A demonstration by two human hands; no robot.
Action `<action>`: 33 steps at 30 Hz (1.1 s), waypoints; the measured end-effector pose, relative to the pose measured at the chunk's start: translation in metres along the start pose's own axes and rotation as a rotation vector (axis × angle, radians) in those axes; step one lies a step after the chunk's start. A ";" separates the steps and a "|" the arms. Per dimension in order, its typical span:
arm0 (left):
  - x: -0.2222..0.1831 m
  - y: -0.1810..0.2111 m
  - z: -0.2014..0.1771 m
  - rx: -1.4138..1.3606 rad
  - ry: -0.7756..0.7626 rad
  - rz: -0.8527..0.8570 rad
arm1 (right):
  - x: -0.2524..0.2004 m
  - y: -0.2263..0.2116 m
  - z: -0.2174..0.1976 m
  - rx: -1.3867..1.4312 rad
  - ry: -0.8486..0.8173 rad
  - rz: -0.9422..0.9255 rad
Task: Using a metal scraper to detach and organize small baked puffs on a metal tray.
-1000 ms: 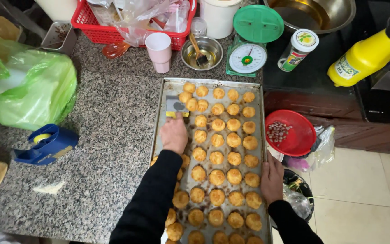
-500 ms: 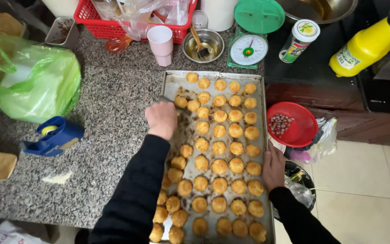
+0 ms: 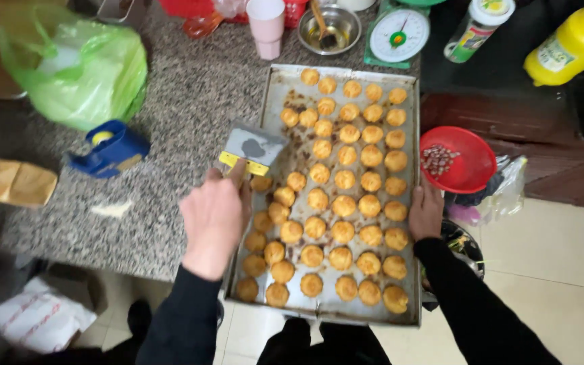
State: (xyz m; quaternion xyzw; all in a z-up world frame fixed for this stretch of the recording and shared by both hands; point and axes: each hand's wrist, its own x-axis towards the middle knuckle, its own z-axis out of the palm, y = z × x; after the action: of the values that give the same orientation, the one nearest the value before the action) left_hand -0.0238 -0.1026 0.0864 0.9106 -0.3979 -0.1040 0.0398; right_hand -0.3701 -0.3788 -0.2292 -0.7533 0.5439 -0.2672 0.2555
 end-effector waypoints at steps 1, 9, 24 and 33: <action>-0.023 -0.004 0.002 0.003 -0.003 -0.013 | 0.000 0.003 0.001 0.003 -0.013 -0.004; -0.218 -0.007 0.076 -0.101 -0.005 -0.062 | 0.013 0.068 0.039 -0.025 0.151 -0.317; -0.295 0.057 0.197 0.053 -0.242 -0.141 | -0.054 0.056 0.026 0.062 0.020 -0.127; -0.299 0.055 0.225 0.077 -0.178 -0.100 | -0.063 0.043 0.022 0.066 0.094 -0.152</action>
State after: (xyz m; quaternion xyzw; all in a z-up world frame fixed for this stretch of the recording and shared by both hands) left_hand -0.3108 0.0817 -0.0772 0.9175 -0.3575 -0.1709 -0.0359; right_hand -0.4016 -0.3284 -0.2820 -0.7702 0.4874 -0.3385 0.2336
